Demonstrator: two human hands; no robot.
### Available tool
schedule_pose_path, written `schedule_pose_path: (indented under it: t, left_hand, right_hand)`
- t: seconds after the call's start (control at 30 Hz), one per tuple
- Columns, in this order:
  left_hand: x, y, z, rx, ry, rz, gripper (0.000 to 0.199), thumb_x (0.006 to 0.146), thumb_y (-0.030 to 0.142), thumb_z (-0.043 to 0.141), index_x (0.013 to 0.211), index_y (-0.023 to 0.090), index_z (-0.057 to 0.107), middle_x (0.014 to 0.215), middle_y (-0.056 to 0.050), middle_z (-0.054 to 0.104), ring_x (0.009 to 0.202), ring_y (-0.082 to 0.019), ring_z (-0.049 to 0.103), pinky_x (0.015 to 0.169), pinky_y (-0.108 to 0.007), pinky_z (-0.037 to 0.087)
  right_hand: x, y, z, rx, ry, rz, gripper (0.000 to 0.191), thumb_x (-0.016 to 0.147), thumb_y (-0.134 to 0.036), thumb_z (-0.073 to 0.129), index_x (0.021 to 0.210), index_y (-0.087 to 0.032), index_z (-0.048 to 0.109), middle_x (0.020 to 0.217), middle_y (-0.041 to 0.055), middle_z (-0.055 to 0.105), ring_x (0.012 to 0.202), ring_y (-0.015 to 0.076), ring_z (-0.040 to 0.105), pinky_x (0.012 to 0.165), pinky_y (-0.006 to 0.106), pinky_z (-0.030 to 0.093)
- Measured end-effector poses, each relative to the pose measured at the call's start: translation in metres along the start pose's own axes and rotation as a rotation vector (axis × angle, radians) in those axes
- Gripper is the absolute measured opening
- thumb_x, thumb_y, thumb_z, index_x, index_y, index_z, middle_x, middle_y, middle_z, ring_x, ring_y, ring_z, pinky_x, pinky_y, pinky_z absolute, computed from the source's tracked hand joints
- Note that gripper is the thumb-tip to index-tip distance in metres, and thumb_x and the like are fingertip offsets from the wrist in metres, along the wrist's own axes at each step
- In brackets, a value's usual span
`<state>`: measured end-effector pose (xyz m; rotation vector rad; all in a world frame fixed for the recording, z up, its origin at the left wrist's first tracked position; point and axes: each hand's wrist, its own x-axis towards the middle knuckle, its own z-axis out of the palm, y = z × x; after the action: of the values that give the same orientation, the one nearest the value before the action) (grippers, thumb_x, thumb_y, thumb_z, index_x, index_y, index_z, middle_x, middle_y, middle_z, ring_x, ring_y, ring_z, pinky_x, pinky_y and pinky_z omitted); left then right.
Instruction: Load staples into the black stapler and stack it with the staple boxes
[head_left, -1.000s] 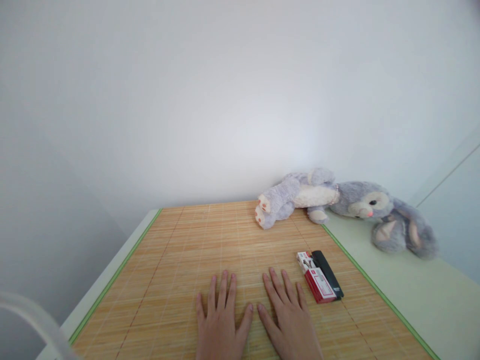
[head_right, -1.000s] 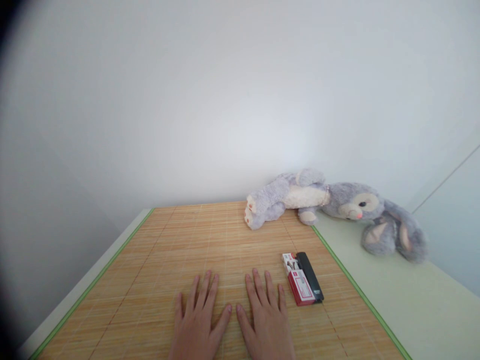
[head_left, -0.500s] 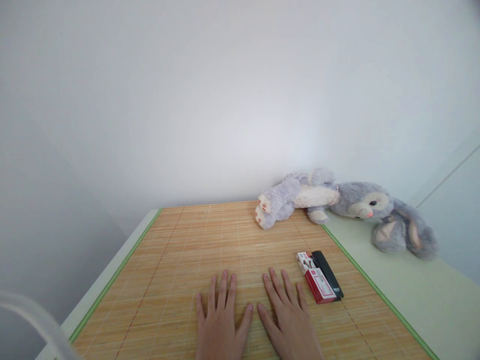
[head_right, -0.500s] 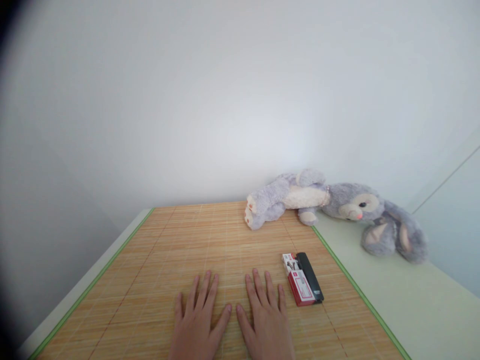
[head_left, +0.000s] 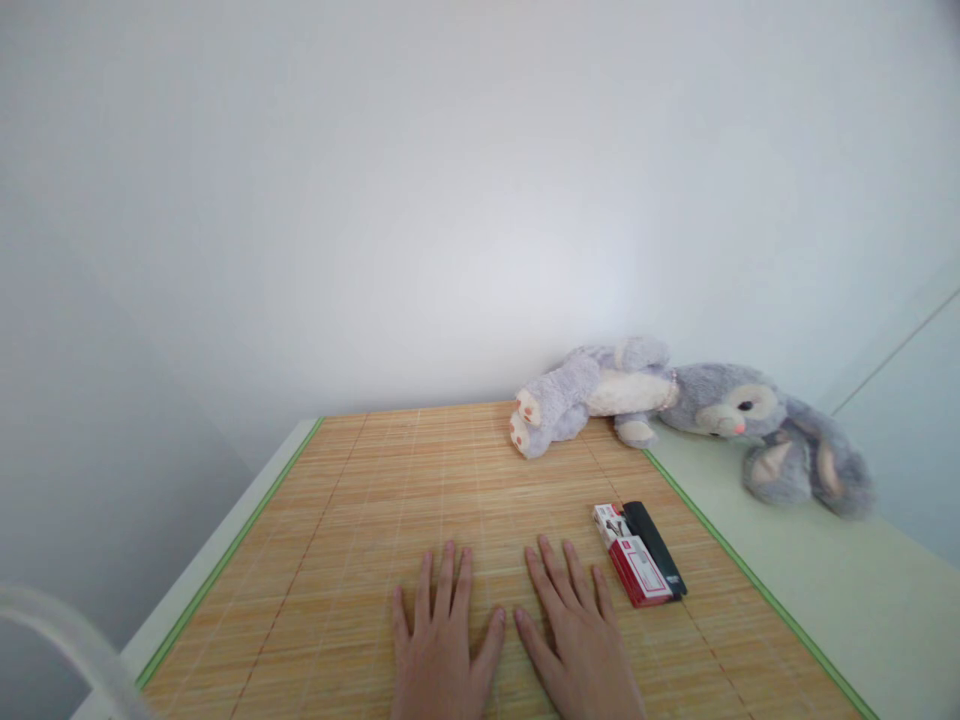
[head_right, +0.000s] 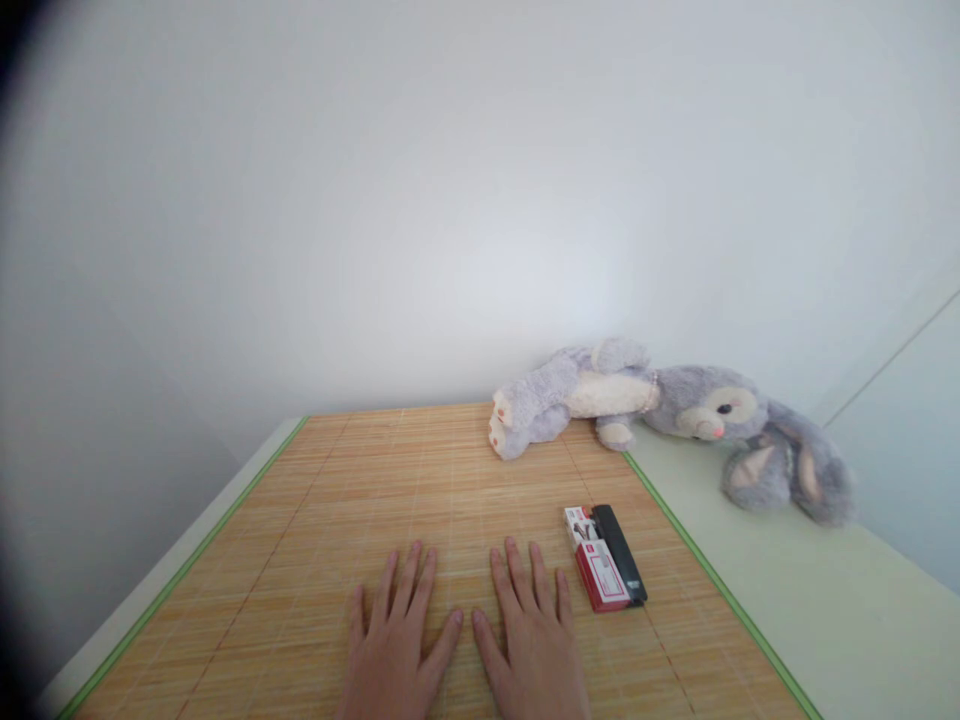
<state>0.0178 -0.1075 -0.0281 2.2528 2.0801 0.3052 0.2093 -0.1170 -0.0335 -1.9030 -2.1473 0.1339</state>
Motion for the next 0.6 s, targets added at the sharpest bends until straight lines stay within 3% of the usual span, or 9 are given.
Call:
schedule_pose_path:
  t: [0.33, 0.6]
  left_hand:
    - [0.0009, -0.0020, 0.0038, -0.046, 0.040, 0.010, 0.069, 0.096, 0.059, 0.044, 0.159, 0.031, 0.034, 0.168, -0.003, 0.026, 0.156, -0.038, 0.023, 0.123, -0.071, 0.005]
    - [0.0009, -0.0042, 0.0009, -0.151, 0.064, 0.007, 0.069, 0.095, 0.057, 0.049, 0.157, 0.031, 0.039, 0.168, -0.003, 0.029, 0.156, -0.038, 0.022, 0.123, -0.071, 0.005]
  right_hand:
    - [-0.0002, 0.0005, -0.0012, 0.078, 0.055, -0.003, 0.067, 0.102, -0.049, 0.048, 0.162, -0.041, 0.020, 0.168, -0.0053, 0.021, 0.156, 0.0360, 0.019, 0.122, 0.069, 0.021]
    - [0.0008, -0.0042, -0.0041, 0.207, 0.037, 0.028, 0.066, 0.100, -0.045, 0.054, 0.161, -0.039, 0.029, 0.167, -0.0039, 0.024, 0.157, 0.0362, 0.017, 0.124, 0.070, 0.013]
